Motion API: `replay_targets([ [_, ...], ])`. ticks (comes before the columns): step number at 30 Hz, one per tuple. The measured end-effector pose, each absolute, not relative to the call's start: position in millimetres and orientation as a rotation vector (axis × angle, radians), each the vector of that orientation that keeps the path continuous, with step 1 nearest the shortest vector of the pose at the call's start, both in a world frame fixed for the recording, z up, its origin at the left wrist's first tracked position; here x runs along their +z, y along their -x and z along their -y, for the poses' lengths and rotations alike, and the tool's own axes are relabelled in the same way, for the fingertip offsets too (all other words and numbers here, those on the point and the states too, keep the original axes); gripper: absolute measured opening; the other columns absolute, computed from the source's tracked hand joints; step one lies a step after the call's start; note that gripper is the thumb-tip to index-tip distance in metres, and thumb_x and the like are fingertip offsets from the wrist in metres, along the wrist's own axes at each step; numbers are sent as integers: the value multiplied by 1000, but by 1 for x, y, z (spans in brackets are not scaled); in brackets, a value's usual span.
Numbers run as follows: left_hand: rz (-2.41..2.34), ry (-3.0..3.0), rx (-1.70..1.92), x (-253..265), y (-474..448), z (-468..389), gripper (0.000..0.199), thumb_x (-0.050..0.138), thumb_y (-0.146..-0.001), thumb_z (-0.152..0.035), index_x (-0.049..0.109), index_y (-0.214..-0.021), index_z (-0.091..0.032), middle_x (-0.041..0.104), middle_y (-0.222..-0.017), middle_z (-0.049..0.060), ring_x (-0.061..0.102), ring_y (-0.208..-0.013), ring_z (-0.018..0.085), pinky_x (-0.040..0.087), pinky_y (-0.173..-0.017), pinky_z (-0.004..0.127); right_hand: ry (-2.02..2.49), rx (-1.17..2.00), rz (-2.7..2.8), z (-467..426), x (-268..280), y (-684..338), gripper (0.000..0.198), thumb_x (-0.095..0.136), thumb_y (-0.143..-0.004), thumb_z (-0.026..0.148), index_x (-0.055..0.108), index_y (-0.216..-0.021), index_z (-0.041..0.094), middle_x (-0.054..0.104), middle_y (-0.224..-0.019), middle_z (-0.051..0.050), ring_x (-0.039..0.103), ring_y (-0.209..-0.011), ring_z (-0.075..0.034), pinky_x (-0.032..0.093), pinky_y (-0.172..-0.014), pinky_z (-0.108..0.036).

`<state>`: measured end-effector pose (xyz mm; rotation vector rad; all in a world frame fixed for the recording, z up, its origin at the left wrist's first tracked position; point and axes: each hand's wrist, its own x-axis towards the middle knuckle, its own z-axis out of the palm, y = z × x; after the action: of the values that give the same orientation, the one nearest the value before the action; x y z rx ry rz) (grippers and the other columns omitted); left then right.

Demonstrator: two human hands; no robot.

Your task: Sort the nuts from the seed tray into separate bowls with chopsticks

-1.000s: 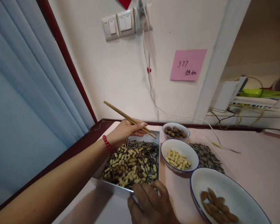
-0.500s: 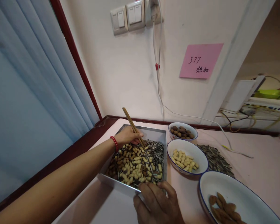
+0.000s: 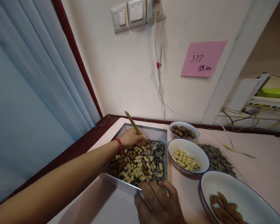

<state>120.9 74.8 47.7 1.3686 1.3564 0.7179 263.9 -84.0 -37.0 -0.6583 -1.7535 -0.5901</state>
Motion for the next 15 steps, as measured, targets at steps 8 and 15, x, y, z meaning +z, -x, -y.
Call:
replay_targets([
  [8, -1357, -1309, 856, 61, -113, -76, 10, 76, -82, -17, 72, -77, -9, 75, -69, 10, 72, -62, 17, 59, -63, 26, 652, -589, 1776, 82, -35, -266, 27, 52, -91, 9, 69, -72, 19, 71, -90, -3, 57, -95, -15, 37, -92, -39],
  [15, -1294, -1268, 1007, 85, -105, -68, 8, 73, -86, -15, 72, -84, -7, 76, -75, 13, 74, -66, 17, 61, -65, 25, 651, -591, 1766, 83, -36, -265, 28, 51, -90, 8, 69, -73, 19, 71, -90, -3, 57, -95, -15, 35, -93, -39],
])
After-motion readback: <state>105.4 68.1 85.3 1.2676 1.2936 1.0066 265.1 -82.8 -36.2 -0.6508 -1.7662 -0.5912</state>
